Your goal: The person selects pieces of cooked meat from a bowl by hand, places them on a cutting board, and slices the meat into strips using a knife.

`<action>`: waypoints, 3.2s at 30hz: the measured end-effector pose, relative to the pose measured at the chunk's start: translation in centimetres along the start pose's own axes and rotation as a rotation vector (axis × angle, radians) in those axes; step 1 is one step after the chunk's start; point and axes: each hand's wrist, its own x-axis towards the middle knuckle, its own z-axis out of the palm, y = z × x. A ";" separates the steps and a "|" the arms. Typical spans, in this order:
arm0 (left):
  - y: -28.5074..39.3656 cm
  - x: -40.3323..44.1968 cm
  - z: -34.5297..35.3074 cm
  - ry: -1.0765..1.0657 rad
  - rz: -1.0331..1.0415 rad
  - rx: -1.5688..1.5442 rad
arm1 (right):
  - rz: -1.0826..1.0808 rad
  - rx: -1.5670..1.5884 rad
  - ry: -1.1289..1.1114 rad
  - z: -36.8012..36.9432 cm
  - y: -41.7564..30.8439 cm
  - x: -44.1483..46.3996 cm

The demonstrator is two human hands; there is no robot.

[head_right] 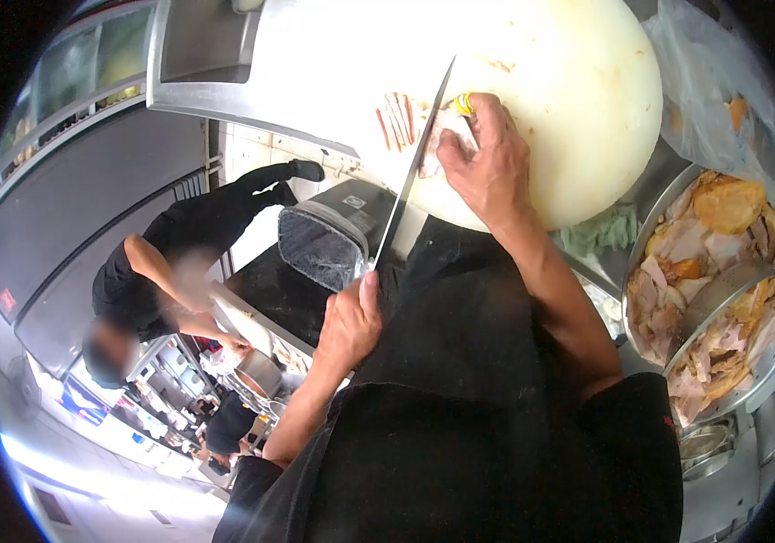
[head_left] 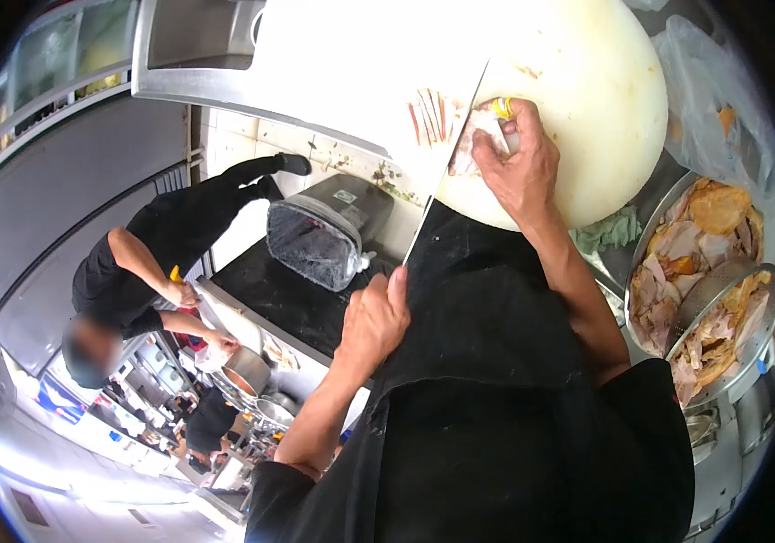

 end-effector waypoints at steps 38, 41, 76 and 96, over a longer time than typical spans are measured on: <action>2.1 -2.7 -1.8 -0.031 -0.221 -0.044 | 0.067 0.029 -0.034 -0.5 -0.2 -0.7; 2.0 -0.4 -0.8 -0.140 -0.244 0.009 | 0.069 -0.014 -0.091 -0.7 -0.7 -1.1; 3.1 -0.8 -1.6 0.045 -0.063 -0.155 | 0.019 0.127 0.001 -1.1 0.6 -3.2; 4.0 3.1 -1.8 0.086 -0.098 -0.234 | -0.036 0.156 0.044 -2.5 0.2 -3.1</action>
